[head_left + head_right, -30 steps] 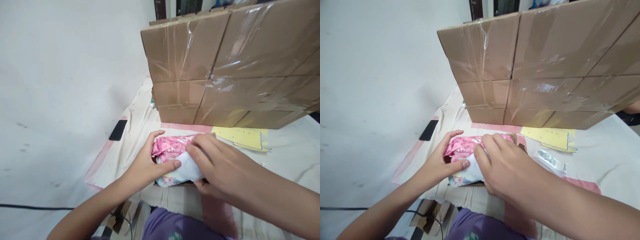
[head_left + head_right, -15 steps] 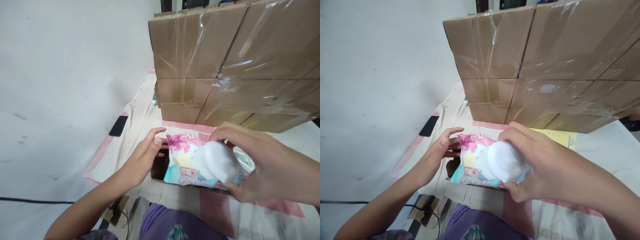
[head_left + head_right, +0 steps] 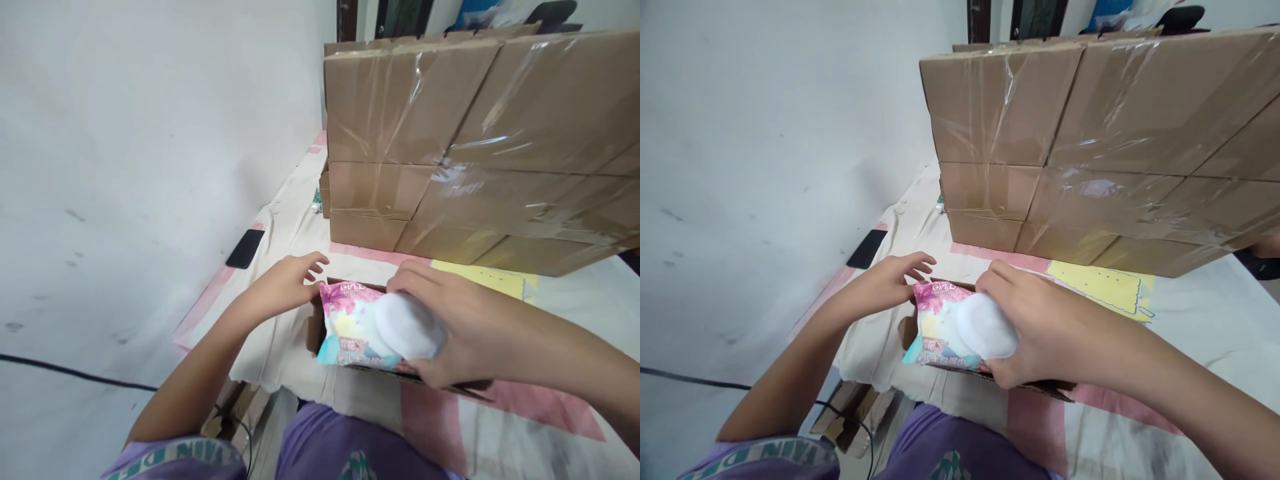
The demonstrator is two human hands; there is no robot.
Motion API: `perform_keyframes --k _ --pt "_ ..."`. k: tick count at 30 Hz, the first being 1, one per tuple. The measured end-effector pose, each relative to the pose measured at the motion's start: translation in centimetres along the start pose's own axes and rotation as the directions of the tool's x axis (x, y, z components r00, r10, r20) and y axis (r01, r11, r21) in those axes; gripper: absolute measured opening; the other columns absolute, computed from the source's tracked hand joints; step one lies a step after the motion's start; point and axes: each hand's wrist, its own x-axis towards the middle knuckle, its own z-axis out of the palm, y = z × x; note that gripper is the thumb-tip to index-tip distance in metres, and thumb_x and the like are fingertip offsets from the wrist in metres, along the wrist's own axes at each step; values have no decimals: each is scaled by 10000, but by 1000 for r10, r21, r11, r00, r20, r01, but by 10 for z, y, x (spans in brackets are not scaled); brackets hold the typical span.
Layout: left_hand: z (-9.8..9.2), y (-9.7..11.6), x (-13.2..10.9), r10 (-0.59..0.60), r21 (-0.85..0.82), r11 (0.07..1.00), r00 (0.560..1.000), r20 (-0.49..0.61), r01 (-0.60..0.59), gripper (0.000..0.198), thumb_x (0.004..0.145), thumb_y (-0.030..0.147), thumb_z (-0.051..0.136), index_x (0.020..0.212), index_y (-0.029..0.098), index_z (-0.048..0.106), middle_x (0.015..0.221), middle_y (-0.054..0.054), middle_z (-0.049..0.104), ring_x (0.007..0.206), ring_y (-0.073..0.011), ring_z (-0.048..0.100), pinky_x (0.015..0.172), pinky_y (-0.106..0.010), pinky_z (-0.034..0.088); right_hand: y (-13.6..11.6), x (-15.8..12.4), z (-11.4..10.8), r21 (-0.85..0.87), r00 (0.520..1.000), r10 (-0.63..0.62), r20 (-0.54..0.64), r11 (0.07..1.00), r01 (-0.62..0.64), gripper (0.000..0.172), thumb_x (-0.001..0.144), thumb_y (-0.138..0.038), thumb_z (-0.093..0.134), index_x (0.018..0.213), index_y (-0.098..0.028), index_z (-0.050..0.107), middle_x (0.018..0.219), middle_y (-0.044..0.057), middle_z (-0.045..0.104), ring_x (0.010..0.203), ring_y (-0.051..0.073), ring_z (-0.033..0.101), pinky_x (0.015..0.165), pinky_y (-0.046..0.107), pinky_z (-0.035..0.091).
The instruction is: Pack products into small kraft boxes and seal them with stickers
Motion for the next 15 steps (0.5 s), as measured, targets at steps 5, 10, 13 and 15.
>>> perform_keyframes --k 5,10,13,15 --pt "3 -2 -10 27 -96 995 999 -38 -30 341 867 326 600 1188 286 704 1117 -72 776 1078 -298 722 781 -351 560 -3 21 25 -171 969 80 232 985 -40 466 675 -399 812 1029 -141 653 1059 116 652 850 266 669 611 317 457" --pt "9 2 -12 41 -152 988 999 -9 -42 345 900 278 531 1197 287 705 1137 -55 771 1058 -261 716 832 -345 552 -5 36 49 -277 926 127 355 960 -26 537 640 -378 856 1063 -101 675 1062 151 660 810 309 703 603 344 460" --pt "11 3 -14 45 -177 983 999 -11 -46 369 922 280 504 1237 285 695 1133 -48 769 1023 -249 709 837 -346 538 -10 43 53 -327 908 145 393 945 -10 550 641 -314 860 1104 -75 684 1050 170 673 791 329 720 604 358 476" --pt "11 2 -15 35 -183 982 999 -19 -38 379 930 281 492 1255 283 688 1124 -45 768 1013 -246 701 855 -354 526 -14 47 52 -348 891 153 427 938 5 545 654 -278 848 1127 -61 685 1039 180 682 784 329 726 604 357 485"
